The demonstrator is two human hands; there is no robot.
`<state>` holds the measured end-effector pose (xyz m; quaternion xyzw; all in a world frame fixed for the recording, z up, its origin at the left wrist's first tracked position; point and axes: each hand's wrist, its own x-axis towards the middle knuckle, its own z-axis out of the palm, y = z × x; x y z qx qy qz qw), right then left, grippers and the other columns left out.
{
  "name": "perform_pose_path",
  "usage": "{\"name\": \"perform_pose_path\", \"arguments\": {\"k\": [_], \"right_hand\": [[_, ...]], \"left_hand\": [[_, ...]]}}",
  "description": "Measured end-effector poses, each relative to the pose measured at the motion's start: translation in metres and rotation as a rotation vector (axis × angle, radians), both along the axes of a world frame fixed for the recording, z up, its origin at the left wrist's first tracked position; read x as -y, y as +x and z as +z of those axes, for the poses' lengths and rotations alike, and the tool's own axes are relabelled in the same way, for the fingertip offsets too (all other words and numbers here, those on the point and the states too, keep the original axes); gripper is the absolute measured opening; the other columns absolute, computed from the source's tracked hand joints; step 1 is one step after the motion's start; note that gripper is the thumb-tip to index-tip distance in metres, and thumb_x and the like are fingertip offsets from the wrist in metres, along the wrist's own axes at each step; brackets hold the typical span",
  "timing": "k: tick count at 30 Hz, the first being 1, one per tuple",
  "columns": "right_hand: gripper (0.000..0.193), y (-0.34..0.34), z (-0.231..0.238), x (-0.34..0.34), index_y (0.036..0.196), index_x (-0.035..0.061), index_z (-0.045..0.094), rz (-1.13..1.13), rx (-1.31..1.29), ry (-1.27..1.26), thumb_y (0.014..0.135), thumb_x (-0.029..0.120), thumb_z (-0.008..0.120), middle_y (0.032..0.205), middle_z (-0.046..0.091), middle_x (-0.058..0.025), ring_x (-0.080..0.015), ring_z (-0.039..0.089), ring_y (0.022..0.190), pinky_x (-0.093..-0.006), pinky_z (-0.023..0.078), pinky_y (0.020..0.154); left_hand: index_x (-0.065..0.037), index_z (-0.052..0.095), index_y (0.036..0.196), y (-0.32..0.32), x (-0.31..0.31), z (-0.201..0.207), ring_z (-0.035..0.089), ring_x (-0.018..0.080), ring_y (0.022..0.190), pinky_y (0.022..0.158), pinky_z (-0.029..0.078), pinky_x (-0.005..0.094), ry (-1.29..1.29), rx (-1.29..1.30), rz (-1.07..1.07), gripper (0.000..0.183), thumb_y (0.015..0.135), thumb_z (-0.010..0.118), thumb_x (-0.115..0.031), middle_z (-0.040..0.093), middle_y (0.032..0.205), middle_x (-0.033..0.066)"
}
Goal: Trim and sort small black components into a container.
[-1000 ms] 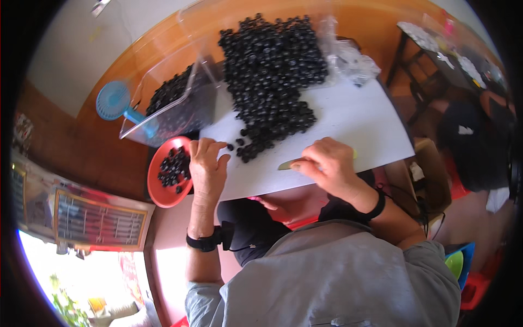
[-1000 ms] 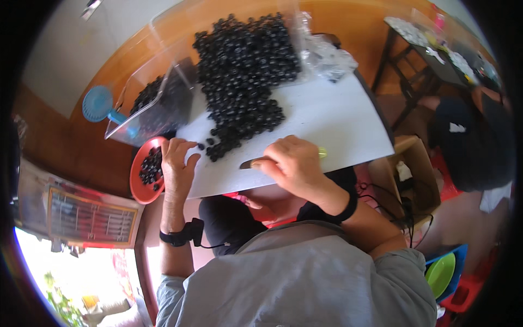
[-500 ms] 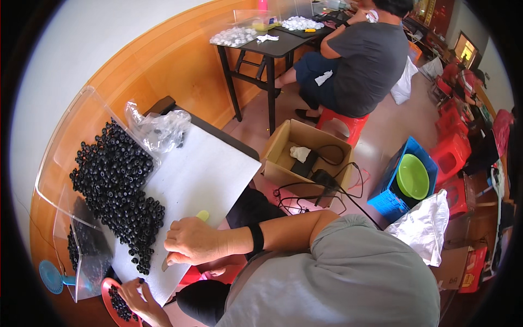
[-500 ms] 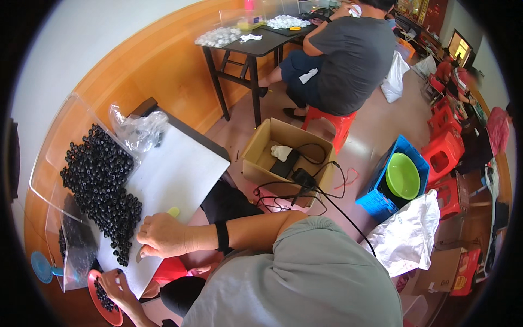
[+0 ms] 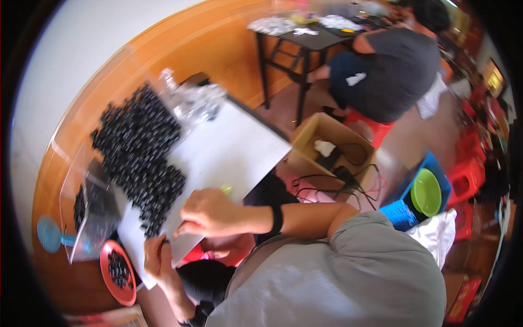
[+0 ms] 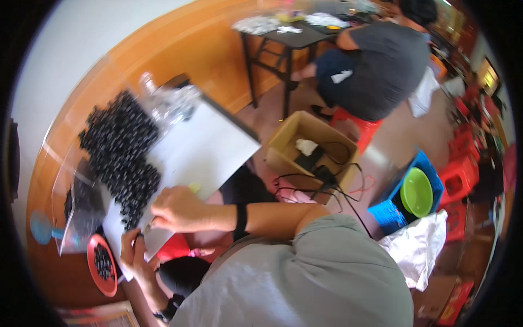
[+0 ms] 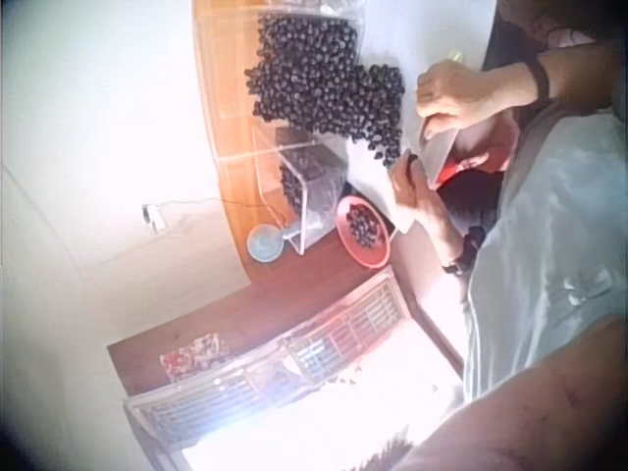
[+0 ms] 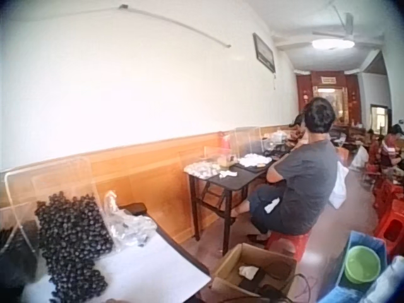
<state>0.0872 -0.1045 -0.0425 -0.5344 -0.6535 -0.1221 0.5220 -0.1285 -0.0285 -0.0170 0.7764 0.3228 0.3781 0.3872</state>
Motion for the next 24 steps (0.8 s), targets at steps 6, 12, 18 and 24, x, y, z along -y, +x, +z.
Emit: {"name": "perform_pose_path", "arguments": {"k": [6,12,18,24], "right_hand": [[0.023,0.013,0.016,0.009,0.077,0.0066,0.067,0.023,-0.196,-0.099,0.081,0.022,0.084,0.066,0.062,-0.0075,-0.023,0.061,0.058,-0.0371,0.046,0.053],[0.033,0.004,0.029,0.005,0.077,0.0049,0.067,0.068,-0.427,-0.312,0.085,0.034,0.081,0.063,0.063,-0.011,-0.025,0.061,0.053,-0.0361,0.045,0.051],[0.035,0.002,0.022,0.002,0.076,0.0054,0.065,0.039,-0.324,-0.312,0.085,0.035,0.081,0.061,0.062,-0.0101,-0.0252,0.06,0.052,-0.037,0.045,0.05],[0.036,0.002,0.022,0.001,0.075,0.006,0.064,0.014,-0.27,-0.317,0.084,0.037,0.081,0.061,0.062,-0.0091,-0.0255,0.061,0.052,-0.0377,0.045,0.05]], "left_hand": [[0.007,0.069,0.107,0.025,0.001,-0.001,0.058,0.0141,0.08,0.07,0.046,0.0256,-0.389,0.357,-0.207,0.02,0.089,0.059,0.006,0.063,0.096,0.0085],[0.005,0.069,0.117,0.028,0.004,-0.014,0.06,0.0164,0.078,0.068,0.05,0.0269,-0.675,0.583,-0.325,0.021,0.098,0.059,0.003,0.067,0.104,0.0128],[0.003,0.068,0.125,0.026,0.001,-0.017,0.062,0.0189,0.081,0.067,0.049,0.0292,-0.634,0.564,-0.311,0.027,0.098,0.063,-0.003,0.067,0.104,0.012],[0.005,0.067,0.128,0.026,0.004,-0.013,0.062,0.0179,0.082,0.069,0.049,0.0288,-0.629,0.537,-0.285,0.031,0.098,0.061,-0.001,0.066,0.105,0.0114]]}}
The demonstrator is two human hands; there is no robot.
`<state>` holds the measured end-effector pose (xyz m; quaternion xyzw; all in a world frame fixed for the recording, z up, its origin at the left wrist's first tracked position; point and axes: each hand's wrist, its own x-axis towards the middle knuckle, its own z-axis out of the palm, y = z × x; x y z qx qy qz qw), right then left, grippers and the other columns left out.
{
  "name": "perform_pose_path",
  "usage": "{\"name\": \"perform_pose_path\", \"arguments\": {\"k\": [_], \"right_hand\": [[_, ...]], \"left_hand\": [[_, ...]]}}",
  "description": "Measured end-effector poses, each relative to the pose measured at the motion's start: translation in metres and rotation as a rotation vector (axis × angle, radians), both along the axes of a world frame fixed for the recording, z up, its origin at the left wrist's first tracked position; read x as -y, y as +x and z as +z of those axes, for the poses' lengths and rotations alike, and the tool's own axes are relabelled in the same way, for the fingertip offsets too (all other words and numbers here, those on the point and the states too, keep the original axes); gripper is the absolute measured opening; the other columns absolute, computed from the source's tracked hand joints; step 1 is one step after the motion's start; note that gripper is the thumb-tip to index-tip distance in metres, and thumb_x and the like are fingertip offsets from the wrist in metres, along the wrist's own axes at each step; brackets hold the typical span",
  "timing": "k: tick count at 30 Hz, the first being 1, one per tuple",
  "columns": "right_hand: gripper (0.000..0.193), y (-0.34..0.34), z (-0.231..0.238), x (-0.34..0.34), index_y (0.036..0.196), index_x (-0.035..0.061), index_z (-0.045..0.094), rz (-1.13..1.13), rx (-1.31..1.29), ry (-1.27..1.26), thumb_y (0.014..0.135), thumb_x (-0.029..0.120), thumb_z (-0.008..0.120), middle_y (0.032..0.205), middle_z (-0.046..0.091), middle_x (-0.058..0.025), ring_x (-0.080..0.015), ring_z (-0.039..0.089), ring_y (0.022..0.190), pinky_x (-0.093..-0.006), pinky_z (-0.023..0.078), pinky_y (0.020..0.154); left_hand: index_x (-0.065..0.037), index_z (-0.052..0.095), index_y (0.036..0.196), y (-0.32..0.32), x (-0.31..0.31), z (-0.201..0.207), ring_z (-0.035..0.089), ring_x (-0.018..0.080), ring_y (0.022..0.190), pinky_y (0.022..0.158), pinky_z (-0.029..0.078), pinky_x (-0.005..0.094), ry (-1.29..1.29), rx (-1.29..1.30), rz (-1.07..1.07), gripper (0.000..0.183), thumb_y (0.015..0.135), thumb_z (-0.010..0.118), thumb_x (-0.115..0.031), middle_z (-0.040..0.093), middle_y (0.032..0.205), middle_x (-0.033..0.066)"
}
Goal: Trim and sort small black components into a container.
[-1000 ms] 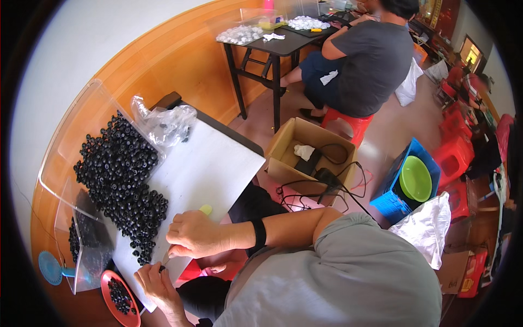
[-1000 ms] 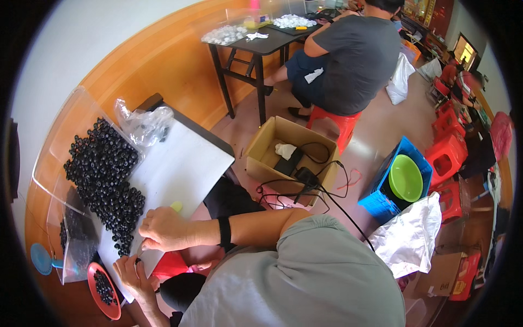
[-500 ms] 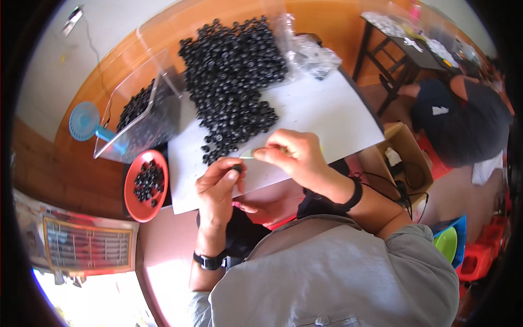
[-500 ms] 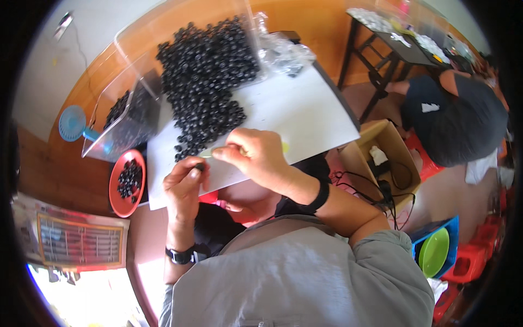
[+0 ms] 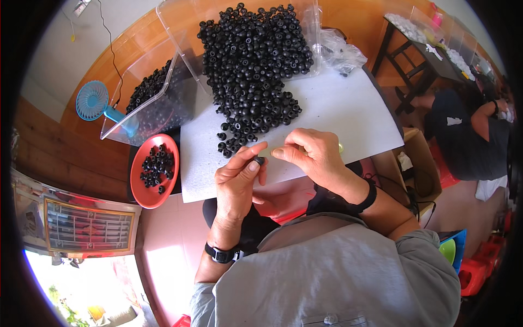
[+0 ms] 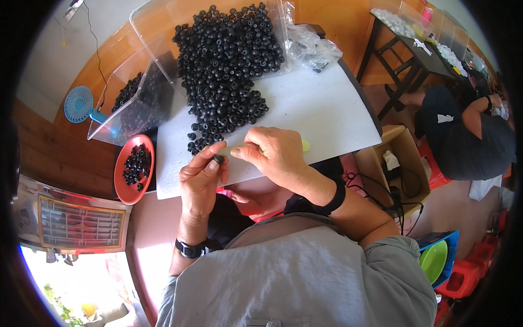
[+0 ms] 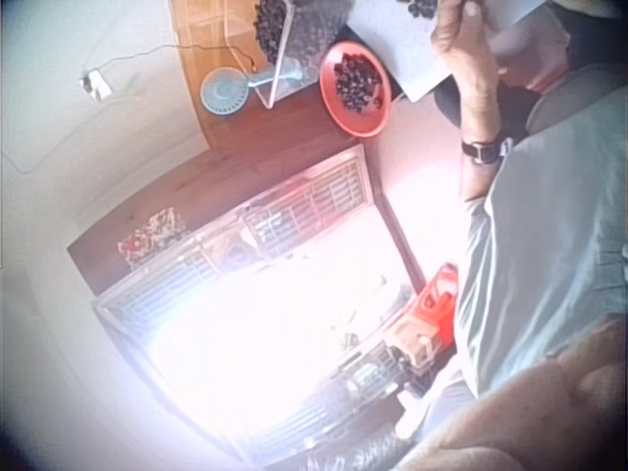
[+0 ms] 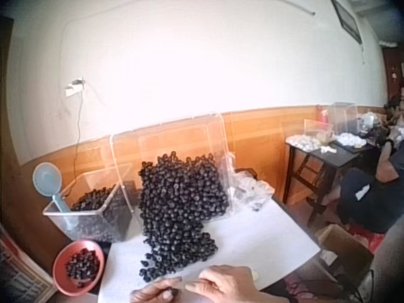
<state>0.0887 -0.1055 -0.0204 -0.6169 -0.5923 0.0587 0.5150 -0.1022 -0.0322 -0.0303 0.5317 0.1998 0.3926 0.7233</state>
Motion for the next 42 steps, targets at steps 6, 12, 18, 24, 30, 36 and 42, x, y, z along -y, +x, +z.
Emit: {"name": "perform_pose_path", "arguments": {"k": [6,12,18,24,30,36,42], "right_hand": [[0.036,0.0,-0.001,0.001,0.074,0.0074,0.064,0.009,0.011,0.02,0.084,0.037,0.081,0.061,0.062,-0.0074,-0.026,0.062,0.053,-0.0382,0.045,0.05],[0.037,0.001,-0.006,0.0,0.072,0.008,0.062,0.017,0.059,0.063,0.083,0.037,0.081,0.061,0.061,-0.007,-0.0269,0.062,0.056,-0.0398,0.045,0.05],[0.034,0.005,-0.01,0.005,0.072,0.0094,0.061,0.108,0.215,0.153,0.082,0.034,0.082,0.064,0.061,-0.006,-0.0266,0.062,0.058,-0.0406,0.044,0.051],[0.034,0.001,-0.007,0.003,0.073,0.0087,0.061,0.048,0.052,0.21,0.081,0.032,0.083,0.065,0.062,-0.0059,-0.0267,0.062,0.059,-0.0387,0.046,0.052],[0.035,0.002,-0.009,-0.001,0.073,0.009,0.061,-0.012,0.107,0.172,0.082,0.035,0.082,0.064,0.061,-0.0057,-0.0263,0.062,0.059,-0.0384,0.046,0.052],[0.036,0.001,-0.008,0.0,0.073,0.0092,0.06,-0.013,0.122,0.147,0.082,0.037,0.082,0.064,0.061,-0.0054,-0.0265,0.063,0.059,-0.0391,0.046,0.052],[0.036,0.003,-0.01,0.001,0.073,0.0092,0.06,0.01,0.135,0.142,0.082,0.037,0.082,0.064,0.062,-0.0057,-0.0267,0.062,0.059,-0.0393,0.046,0.052]], "left_hand": [[0.005,0.067,0.129,0.002,0.003,0.002,0.058,0.0151,0.079,0.073,0.048,0.0259,-0.028,-0.004,-0.011,0.031,0.099,0.06,0.0,0.057,0.101,0.0058],[0.005,0.068,0.125,0.0,0.003,-0.002,0.061,0.0184,0.083,0.069,0.05,0.0296,-0.003,-0.003,-0.001,0.028,0.1,0.058,0.001,0.064,0.113,0.0109],[0.003,0.071,0.121,0.001,0.007,0.006,0.058,0.0153,0.077,0.07,0.048,0.0255,-0.057,-0.026,0.032,0.025,0.099,0.061,0.0,0.059,0.099,0.0052],[0.005,0.069,0.124,-0.003,0.0,0.001,0.059,0.0172,0.076,0.067,0.05,0.0268,-0.072,0.035,-0.055,0.027,0.099,0.062,-0.002,0.062,0.098,0.0072],[0.005,0.068,0.128,-0.003,0.001,0.0,0.061,0.0183,0.078,0.065,0.05,0.0284,-0.111,0.075,-0.059,0.031,0.099,0.063,-0.004,0.065,0.098,0.0106],[0.006,0.068,0.127,-0.003,0.0,-0.001,0.062,0.0185,0.079,0.065,0.05,0.0285,-0.102,0.074,-0.073,0.03,0.099,0.062,-0.003,0.065,0.099,0.0111],[0.006,0.068,0.125,-0.003,0.0,-0.001,0.062,0.0187,0.079,0.065,0.05,0.0283,-0.119,0.066,-0.064,0.028,0.099,0.061,-0.002,0.064,0.1,0.011]]}}
